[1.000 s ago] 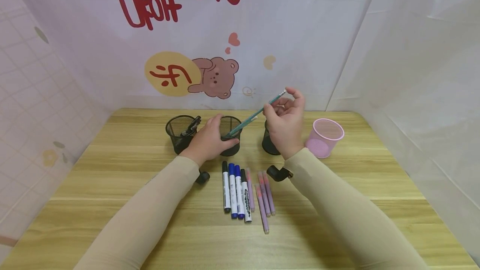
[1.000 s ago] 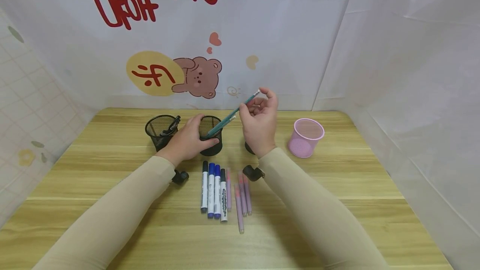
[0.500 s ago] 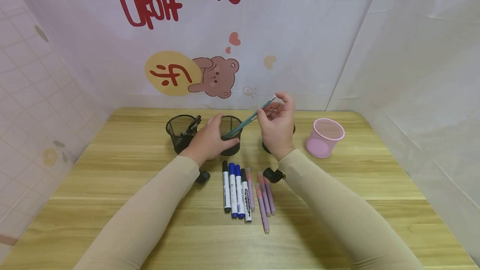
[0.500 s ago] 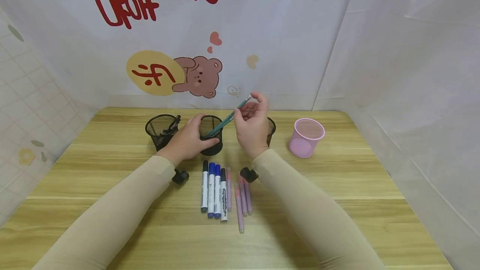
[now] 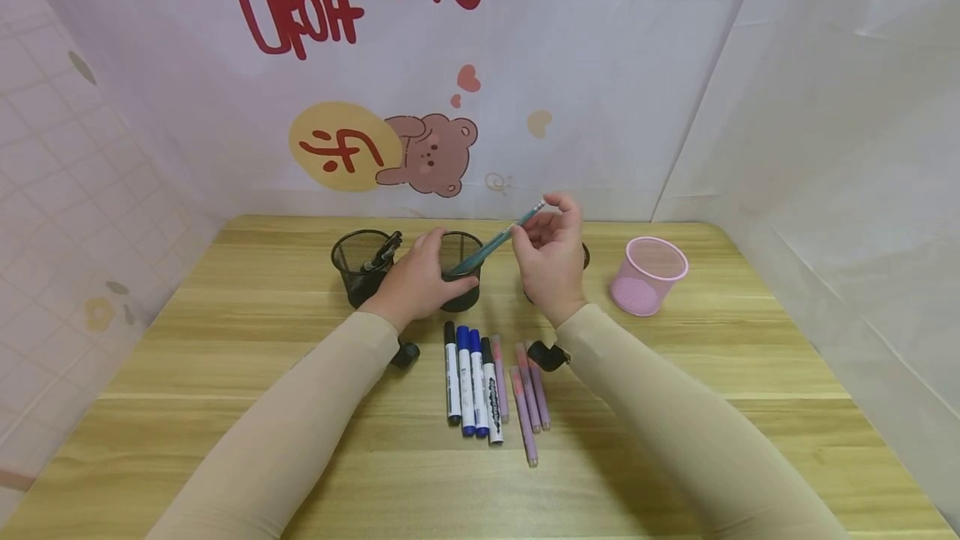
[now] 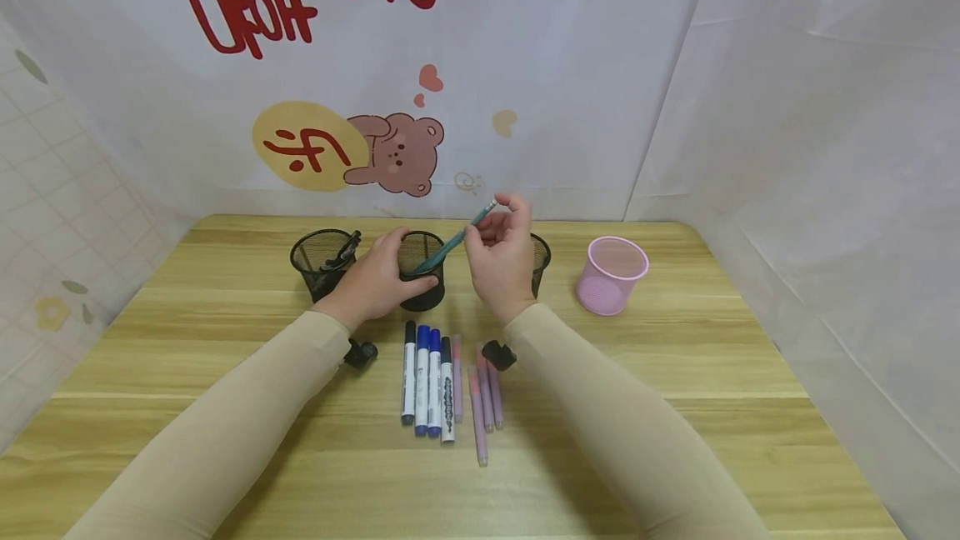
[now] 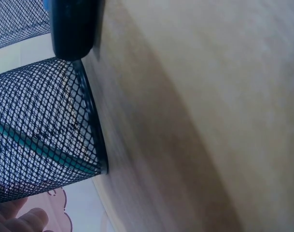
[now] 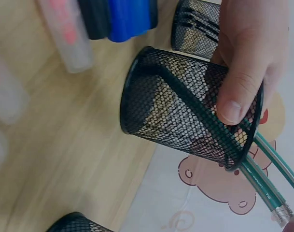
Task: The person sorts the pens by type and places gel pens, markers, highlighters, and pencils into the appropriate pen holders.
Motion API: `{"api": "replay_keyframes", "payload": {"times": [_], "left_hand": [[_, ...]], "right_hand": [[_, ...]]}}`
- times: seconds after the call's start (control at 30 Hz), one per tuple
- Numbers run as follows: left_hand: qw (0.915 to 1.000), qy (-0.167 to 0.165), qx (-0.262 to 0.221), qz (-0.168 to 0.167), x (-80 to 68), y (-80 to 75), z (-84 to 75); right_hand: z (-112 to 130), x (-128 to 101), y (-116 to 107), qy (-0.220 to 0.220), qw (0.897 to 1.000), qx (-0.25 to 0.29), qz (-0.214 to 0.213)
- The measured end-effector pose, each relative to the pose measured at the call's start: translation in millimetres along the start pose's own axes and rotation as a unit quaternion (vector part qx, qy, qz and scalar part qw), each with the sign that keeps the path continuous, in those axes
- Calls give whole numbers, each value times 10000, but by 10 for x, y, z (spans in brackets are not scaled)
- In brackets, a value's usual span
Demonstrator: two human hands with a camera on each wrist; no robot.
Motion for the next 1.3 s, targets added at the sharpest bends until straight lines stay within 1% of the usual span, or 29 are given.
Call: {"api": "replay_keyframes", "payload": {"times": [0.27, 0.5, 0.8, 1.1, 1.3], "left_hand": [[10000, -3, -35, -13, -3, 4, -5], [10000, -3, -58, -34, -3, 5, -8], [10000, -24, -63, 0, -2, 0, -7], [10000, 14, -31, -20, -2, -2, -7], [10000, -1, -57, -5, -3, -3, -14]], "right_hand": [[-35, -71, -38, 192, 9991, -358, 158], [-56, -117, -58, 328, 9979, -539, 169], [-108, -143, -93, 365, 9980, -491, 164], [-65, -164, -155, 472, 9970, -570, 216], [-91, -174, -268, 452, 9956, -714, 412]]}}
Point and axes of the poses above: each hand's wrist, its own x-axis towards the middle knuckle, its own y-axis out of the palm, z = x × y, the point moved 1 cm from there along x, towards the middle knuckle, and after that the axes turned 14 degrees about z, right-handed, at the moved point
